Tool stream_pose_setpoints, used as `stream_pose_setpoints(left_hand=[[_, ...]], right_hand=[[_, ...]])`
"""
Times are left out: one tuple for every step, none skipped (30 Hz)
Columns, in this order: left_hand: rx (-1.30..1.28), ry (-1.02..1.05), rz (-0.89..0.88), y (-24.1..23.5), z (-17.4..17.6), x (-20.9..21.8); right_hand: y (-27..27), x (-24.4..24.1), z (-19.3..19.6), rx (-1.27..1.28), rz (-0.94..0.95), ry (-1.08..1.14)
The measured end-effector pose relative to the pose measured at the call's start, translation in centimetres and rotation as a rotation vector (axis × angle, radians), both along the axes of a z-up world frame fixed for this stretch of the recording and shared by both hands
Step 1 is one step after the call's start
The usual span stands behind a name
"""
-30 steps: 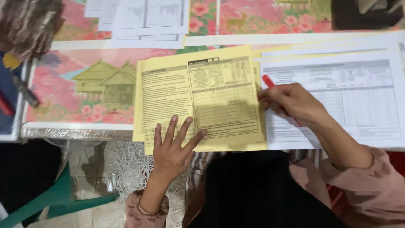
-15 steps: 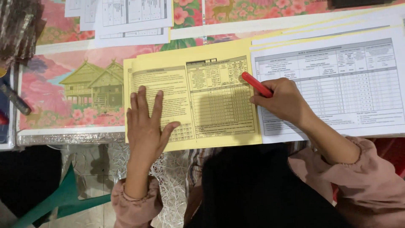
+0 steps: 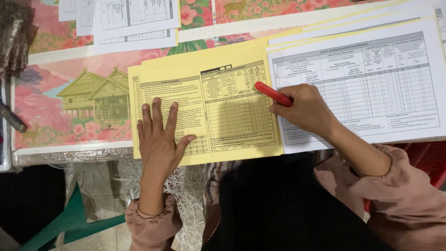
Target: Checking and marking printed forms with a red marker at a workstation.
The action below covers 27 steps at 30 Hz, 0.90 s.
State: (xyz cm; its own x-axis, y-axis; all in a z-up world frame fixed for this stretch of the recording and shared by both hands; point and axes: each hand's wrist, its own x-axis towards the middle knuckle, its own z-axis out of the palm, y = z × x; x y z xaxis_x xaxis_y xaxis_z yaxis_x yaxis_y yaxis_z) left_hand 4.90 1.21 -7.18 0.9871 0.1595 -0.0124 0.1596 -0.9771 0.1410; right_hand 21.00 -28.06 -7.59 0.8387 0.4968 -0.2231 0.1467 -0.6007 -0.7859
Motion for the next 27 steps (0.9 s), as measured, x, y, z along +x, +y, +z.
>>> stream_pose_setpoints(left_hand=[[0.003,0.023,0.008,0.05,-0.05,0.01],[0.003,0.022,0.009,0.10,-0.13,0.04],[0.003,0.029,0.013,0.14,-0.22,0.08],[0.002,0.036,0.016,0.17,-0.34,0.08],[0.001,0.036,0.018,0.15,-0.33,0.05],[-0.005,0.039,0.019,0.13,-0.31,0.07],[-0.011,0.041,0.021,0.10,-0.28,0.09],[-0.012,0.040,0.021,0.16,-0.37,0.07],[-0.012,0.043,0.021,0.21,-0.46,0.06],[-0.012,0.045,0.021,0.27,-0.53,0.05],[-0.012,0.044,0.021,0.26,-0.53,0.08],[-0.014,0.046,0.020,0.24,-0.54,0.07],[-0.016,0.049,0.019,0.23,-0.55,0.05],[-0.016,0.049,0.020,0.26,-0.64,0.04],[-0.017,0.046,0.019,0.30,-0.72,0.02],[-0.018,0.040,0.017,0.34,-0.80,0.07],[-0.018,0.039,0.019,0.34,-0.81,0.06],[-0.021,0.040,0.018,0.35,-0.83,0.04],[-0.024,0.040,0.018,0.36,-0.83,0.02],[-0.024,0.039,0.020,0.39,-0.89,0.01],[-0.026,0.035,0.018,0.43,-0.94,0.00],[-0.028,0.031,0.016,0.47,-0.99,-0.02],[-0.027,0.029,0.018,0.44,-0.94,-0.07],[-0.032,0.034,0.024,0.43,-0.88,-0.06],[-0.036,0.040,0.029,0.41,-0.81,-0.04],[-0.036,0.037,0.031,0.45,-0.86,-0.06],[-0.036,0.032,0.030,0.49,-0.91,-0.07]], right_hand=[[-0.09,0.08,-0.45,0.001,0.001,-0.016],[-0.11,0.03,-0.55,0.001,0.002,-0.017],[-0.12,-0.02,-0.66,0.008,-0.010,-0.005],[-0.16,-0.12,-0.78,0.014,-0.023,0.008],[-0.09,-0.12,-0.69,0.014,-0.022,0.008],[-0.04,-0.11,-0.60,0.004,-0.030,0.009],[0.01,-0.09,-0.50,-0.006,-0.039,0.010],[-0.04,-0.09,-0.56,-0.006,-0.039,0.009],[-0.08,-0.08,-0.61,0.005,-0.037,0.012],[-0.12,-0.06,-0.66,0.015,-0.034,0.015],[-0.14,0.00,-0.72,0.015,-0.035,0.014],[-0.17,0.04,-0.79,0.018,-0.034,0.014],[-0.19,0.07,-0.87,0.020,-0.034,0.015],[-0.21,-0.03,-1.01,0.019,-0.032,0.015],[-0.23,-0.13,-1.15,0.021,-0.032,0.001],[-0.24,-0.19,-1.26,0.022,-0.032,-0.016],[-0.17,-0.30,-1.21,0.022,-0.031,-0.017],[-0.08,-0.39,-1.17,0.024,-0.032,-0.034],[0.01,-0.50,-1.12,0.026,-0.034,-0.052],[0.03,-0.50,-1.08,0.026,-0.032,-0.053],[0.05,-0.51,-1.04,0.013,-0.030,-0.055],[0.08,-0.50,-0.99,-0.001,-0.027,-0.057],[0.04,-0.52,-1.06,0.000,-0.024,-0.059],[0.00,-0.50,-1.10,0.001,-0.026,-0.058],[-0.04,-0.48,-1.13,0.003,-0.027,-0.057],[0.04,-0.51,-0.95,0.003,-0.025,-0.059],[0.11,-0.54,-0.78,-0.010,-0.031,-0.045]])
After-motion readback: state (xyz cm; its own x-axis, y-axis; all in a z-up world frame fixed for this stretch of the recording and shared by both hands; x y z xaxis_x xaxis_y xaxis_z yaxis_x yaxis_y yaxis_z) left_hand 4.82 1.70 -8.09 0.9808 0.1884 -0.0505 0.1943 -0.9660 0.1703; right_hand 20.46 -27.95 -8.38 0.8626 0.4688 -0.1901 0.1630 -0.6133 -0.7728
